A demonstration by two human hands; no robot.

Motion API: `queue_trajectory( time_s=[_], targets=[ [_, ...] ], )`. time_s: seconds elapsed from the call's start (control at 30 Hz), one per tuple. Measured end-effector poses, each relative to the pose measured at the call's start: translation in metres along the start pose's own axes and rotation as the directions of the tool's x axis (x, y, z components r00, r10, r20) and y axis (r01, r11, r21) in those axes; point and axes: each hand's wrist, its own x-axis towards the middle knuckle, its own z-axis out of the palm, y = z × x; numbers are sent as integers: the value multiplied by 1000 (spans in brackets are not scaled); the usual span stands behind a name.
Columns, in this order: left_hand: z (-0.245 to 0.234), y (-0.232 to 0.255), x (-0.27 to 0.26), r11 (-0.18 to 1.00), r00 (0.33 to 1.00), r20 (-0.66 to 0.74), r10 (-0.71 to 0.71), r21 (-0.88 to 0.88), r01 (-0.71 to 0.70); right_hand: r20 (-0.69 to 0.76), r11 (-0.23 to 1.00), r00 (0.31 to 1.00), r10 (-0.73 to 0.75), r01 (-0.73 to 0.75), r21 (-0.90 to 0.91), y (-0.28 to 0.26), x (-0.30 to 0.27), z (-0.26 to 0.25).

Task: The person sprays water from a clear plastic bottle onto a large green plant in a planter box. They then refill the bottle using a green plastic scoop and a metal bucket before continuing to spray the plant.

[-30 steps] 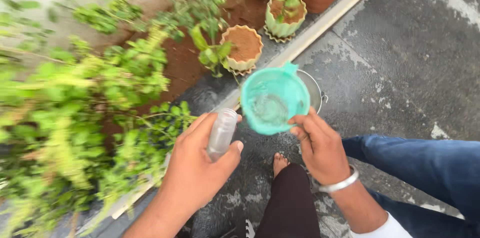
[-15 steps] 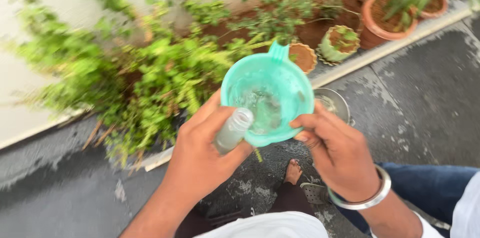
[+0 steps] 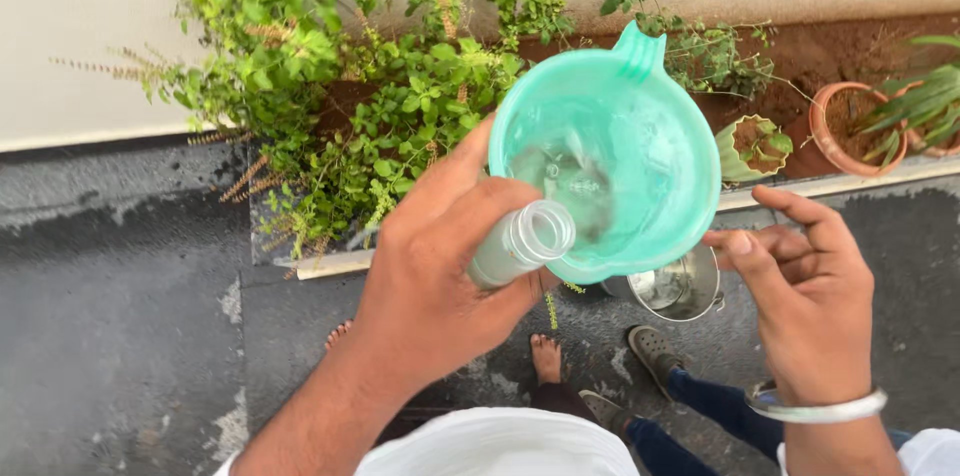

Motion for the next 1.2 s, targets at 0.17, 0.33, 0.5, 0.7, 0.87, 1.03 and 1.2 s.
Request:
queue_trajectory(
  time_s=[0.17,0.33,0.5,0.7,0.87,1.03,1.2],
  targets=[
    [-11,-8,-4,1000,1000,27,-17,-23,18,-38,997,999,-27,24,-75,-2,25,14],
    [-23,-9,-10,998,995,98,-25,-58,31,170,988,982,-86,62,142,-16,43,39],
    [-25,-12,-21,991,986,165,-31,-122,52,330,926,943,29,-150,348,-3,66,71],
    [-11,-22,-37,956,969,220,-108,-243,162,698,588,714,-49,-545,598,61,84,62],
    [-7,-32,-43,933,928,362,-89,-297,205,598,800,799,68,-401,446,85,78,30],
    [3,-36,-42,937,936,339,-94,-287,198,386,777,865,322,-474,415,59,56,36],
    [13,-49,-39,970,975,108,-194,-126,206,229,735,912,340,-409,541,37,37,28]
  ],
)
